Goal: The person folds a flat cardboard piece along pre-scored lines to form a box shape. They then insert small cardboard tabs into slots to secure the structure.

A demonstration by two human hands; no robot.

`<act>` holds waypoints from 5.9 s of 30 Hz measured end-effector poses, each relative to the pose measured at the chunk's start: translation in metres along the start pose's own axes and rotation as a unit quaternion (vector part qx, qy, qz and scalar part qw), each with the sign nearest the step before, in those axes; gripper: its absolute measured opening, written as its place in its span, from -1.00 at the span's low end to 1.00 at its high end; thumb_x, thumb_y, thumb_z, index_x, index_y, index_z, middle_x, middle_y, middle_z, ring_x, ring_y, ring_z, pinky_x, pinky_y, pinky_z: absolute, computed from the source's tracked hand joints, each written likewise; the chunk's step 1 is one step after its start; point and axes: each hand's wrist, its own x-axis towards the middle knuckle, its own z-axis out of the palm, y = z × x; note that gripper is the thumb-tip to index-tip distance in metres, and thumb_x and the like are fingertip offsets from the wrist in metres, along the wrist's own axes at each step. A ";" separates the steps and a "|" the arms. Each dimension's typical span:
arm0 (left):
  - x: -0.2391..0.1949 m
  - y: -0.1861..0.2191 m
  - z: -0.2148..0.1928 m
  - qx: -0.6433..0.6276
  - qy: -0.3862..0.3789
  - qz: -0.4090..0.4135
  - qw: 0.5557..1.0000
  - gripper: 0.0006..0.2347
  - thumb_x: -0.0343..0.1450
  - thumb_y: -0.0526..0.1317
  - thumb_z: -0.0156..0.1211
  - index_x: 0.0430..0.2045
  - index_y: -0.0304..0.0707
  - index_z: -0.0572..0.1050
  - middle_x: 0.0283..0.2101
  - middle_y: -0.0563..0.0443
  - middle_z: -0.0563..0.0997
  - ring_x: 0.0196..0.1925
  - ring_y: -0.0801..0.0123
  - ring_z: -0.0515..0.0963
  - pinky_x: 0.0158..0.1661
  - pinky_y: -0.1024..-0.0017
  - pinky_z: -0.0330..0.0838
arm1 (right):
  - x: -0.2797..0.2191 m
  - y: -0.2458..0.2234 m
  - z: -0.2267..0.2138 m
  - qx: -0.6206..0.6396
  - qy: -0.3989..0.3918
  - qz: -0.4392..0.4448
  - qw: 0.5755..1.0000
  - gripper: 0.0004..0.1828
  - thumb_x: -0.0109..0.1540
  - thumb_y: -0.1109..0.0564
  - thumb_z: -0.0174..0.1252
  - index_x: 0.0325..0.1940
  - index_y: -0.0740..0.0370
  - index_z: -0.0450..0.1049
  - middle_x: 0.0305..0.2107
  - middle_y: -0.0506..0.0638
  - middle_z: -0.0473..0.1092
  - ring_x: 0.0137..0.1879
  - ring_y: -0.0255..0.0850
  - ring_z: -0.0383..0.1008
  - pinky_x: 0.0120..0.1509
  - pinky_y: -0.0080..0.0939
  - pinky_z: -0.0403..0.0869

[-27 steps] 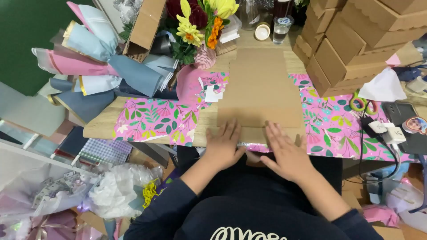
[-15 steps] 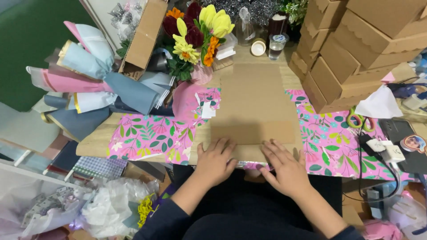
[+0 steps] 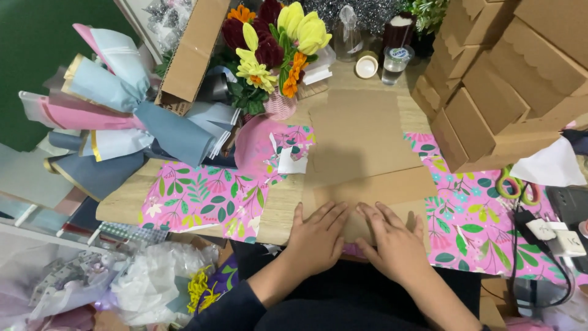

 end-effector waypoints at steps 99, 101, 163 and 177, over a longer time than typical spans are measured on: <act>0.018 -0.107 -0.041 -0.327 -0.123 0.007 0.937 -0.46 0.27 0.00 0.41 0.13 -0.15 0.49 0.20 -0.11 0.58 0.22 0.02 0.54 0.14 0.13 0.32 | -0.005 0.113 0.028 0.243 0.206 0.196 0.927 -0.59 0.37 -0.21 0.13 -0.15 0.22 0.41 -0.37 -0.03 0.42 -0.17 -0.08 0.46 -0.04 -0.06 0.37; 0.025 -0.099 -0.045 -0.355 -0.104 -0.043 0.928 -0.66 0.35 -0.07 0.32 -0.07 -0.21 0.52 -0.02 -0.07 0.61 0.02 0.14 0.59 -0.01 0.26 0.37 | 0.008 0.112 0.020 0.213 0.204 0.194 0.936 -0.56 0.38 -0.24 0.11 0.01 0.18 0.40 -0.35 0.02 0.49 -0.15 0.06 0.51 -0.06 0.05 0.39; 0.082 -0.039 0.018 -0.081 -0.279 -0.131 0.948 -0.40 0.57 -0.03 -0.24 0.51 -0.26 -0.18 0.60 -0.09 -0.28 0.62 -0.01 -0.34 0.35 -0.49 -0.36 | 0.034 -0.020 -0.024 -0.047 -0.224 -0.071 0.971 0.42 0.08 -0.82 -0.06 0.64 0.12 -0.38 0.61 -0.07 -0.51 0.68 -0.20 -0.57 0.50 0.67 -0.16; 0.041 0.032 0.022 -0.106 -0.205 -0.009 0.973 -0.38 0.49 0.16 -0.21 0.36 -0.31 0.25 0.54 -0.16 0.10 0.60 0.08 -0.03 0.31 -0.45 -0.10 | 0.006 0.004 -0.007 -0.120 -0.190 0.077 0.971 0.41 0.04 -0.52 0.17 0.63 0.15 -0.45 0.60 0.04 -0.49 0.68 -0.14 -0.48 0.43 0.79 -0.18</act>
